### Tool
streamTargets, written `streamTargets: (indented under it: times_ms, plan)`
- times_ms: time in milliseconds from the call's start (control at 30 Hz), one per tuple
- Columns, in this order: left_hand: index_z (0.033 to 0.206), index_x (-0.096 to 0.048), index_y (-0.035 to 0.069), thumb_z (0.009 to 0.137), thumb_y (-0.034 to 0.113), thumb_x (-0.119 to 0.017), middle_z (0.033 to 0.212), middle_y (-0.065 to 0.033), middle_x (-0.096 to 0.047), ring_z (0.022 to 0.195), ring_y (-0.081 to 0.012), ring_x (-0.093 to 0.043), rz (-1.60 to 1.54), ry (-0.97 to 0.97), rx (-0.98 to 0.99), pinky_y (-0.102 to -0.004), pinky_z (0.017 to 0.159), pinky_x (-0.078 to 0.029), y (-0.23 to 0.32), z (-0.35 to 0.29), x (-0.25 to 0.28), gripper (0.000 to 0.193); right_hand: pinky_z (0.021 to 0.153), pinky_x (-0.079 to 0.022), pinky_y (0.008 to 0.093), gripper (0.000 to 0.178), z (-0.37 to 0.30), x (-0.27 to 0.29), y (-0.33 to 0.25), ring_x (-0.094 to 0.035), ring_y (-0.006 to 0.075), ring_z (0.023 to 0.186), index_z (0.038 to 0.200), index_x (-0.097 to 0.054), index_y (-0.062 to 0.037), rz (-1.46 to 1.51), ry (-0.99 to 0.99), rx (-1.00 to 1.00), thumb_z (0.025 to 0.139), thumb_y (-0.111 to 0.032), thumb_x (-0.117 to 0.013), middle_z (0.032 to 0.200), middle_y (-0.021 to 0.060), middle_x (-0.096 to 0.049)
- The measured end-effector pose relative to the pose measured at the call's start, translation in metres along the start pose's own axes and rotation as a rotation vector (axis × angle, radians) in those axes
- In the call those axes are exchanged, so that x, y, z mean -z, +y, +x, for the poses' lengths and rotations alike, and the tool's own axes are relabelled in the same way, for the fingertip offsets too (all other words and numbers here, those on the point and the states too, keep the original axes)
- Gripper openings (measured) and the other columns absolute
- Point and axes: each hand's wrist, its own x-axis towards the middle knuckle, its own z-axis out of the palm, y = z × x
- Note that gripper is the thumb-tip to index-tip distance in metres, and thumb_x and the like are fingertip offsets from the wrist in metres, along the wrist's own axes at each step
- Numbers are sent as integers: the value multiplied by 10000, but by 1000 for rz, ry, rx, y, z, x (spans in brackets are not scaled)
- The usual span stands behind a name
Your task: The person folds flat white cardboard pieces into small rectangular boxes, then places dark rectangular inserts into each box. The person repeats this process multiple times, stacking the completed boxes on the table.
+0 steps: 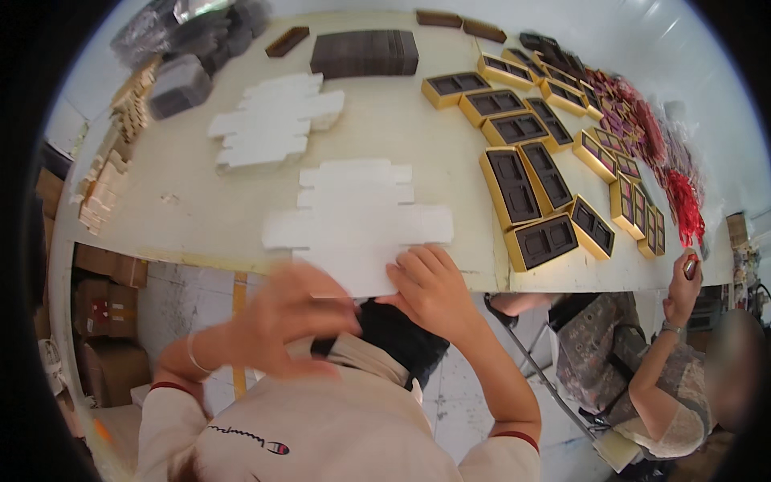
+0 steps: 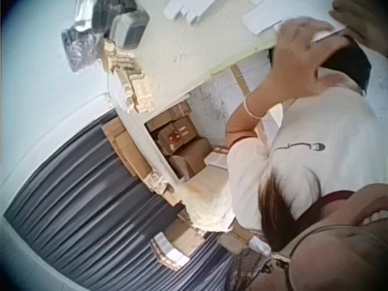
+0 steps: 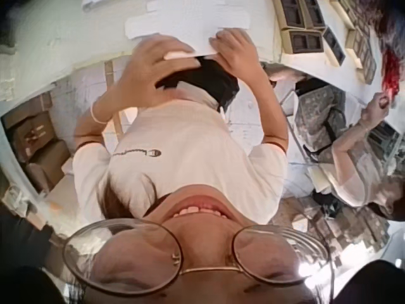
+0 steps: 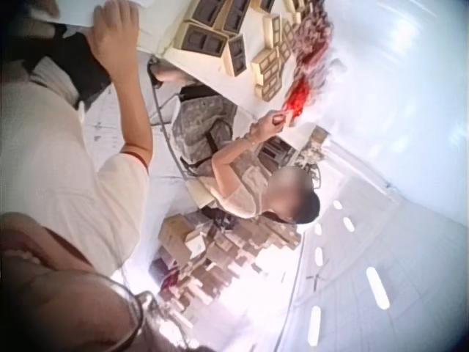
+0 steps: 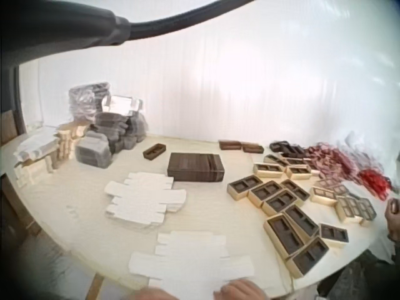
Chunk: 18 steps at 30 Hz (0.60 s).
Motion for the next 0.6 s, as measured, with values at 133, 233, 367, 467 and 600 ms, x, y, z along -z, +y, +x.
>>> streamTargets:
  times_ms: [133,233,367,467,600]
  plan:
    - [1165,-605,96,729,226,-784,1088,-108,-589,976,-297,-550,260,56,281,-383,858,-433,-37,-29,-3,489,713,-444,385,268,15,-3,2,-554,289,787,989,-640,-30,215,-42,-218,745,-89,-735,842,103,-584]
    - [1174,-587,90,772,82,-724,1030,-114,-590,932,-278,-558,214,104,459,-360,816,-436,-56,-35,-15,425,671,-428,349,231,29,-13,-7,-530,257,718,995,-614,-38,328,-21,-428,784,-58,-707,765,77,-579]
    - [1141,-603,84,801,47,-679,1052,-104,-598,919,-268,-558,109,238,580,-372,818,-427,-65,-28,-28,350,660,-417,357,216,30,-31,-9,-537,259,738,962,-605,-55,61,53,-388,771,-73,-703,944,108,-588]
    - [1078,-631,66,806,129,-699,1087,-95,-599,910,-270,-557,671,230,255,-413,836,-421,-70,-24,-29,288,696,-429,364,248,30,-31,-15,-554,269,798,981,-616,-55,-141,90,-202,759,-108,-714,1080,128,-564]
    - [982,-657,32,735,247,-728,1029,-50,-598,915,-223,-545,524,154,168,-424,845,-431,-71,-35,-30,336,735,-450,379,342,17,-35,-25,-577,283,883,1014,-628,-14,-100,19,-111,749,-197,-744,1047,117,-580]
